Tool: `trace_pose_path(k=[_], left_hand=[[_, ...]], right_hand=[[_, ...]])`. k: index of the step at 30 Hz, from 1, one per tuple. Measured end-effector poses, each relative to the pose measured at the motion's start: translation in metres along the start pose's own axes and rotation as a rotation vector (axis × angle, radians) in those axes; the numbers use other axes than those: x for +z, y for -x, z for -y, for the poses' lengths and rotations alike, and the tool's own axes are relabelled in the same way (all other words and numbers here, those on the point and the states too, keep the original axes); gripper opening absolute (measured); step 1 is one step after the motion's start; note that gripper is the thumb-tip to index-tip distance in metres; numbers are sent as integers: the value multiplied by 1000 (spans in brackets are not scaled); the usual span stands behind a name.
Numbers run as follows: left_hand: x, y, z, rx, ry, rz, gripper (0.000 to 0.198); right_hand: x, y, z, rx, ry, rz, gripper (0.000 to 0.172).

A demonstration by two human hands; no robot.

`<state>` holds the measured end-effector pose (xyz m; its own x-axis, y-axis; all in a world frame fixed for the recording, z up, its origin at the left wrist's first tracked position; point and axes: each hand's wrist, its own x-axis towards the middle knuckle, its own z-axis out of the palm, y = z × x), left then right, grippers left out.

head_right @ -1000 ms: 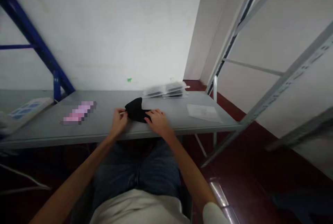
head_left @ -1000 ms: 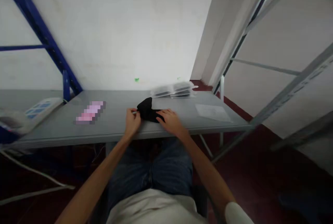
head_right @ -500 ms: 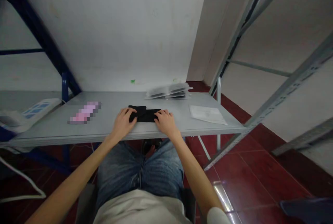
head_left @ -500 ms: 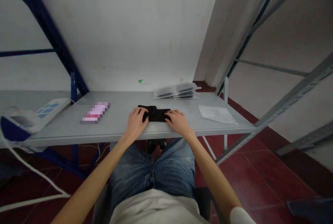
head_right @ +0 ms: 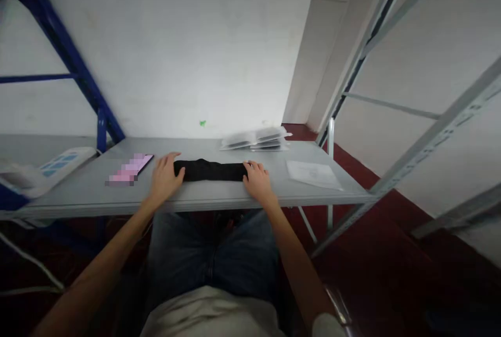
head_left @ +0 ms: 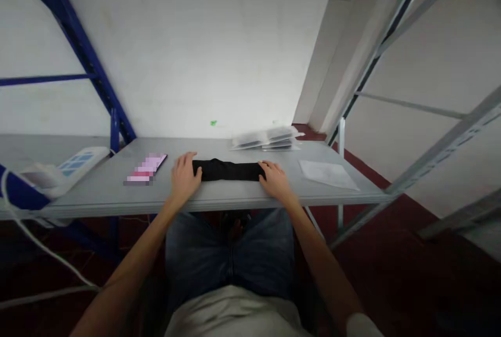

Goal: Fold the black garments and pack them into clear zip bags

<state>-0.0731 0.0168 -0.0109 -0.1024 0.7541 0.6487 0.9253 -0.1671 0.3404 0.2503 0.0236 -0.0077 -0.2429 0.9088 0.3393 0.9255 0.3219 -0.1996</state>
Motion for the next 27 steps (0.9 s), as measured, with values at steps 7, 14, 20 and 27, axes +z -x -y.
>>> trace_pose_path(k=[7,14,20,27], left_hand=[[24,-6,24,77,51,172,50],[10,-23,13,56,79,143,36],[-36,-11,9,123,176,253,21],[-75,24,18,267,192,552,20]], right_hand=[[12,-19,-5,22,8,7,63],[1,-35,-14,0,-74,-27,49],[-13,8,-26,-156,-288,-172,28],[-27,51,-42,-300,-397,106,11]])
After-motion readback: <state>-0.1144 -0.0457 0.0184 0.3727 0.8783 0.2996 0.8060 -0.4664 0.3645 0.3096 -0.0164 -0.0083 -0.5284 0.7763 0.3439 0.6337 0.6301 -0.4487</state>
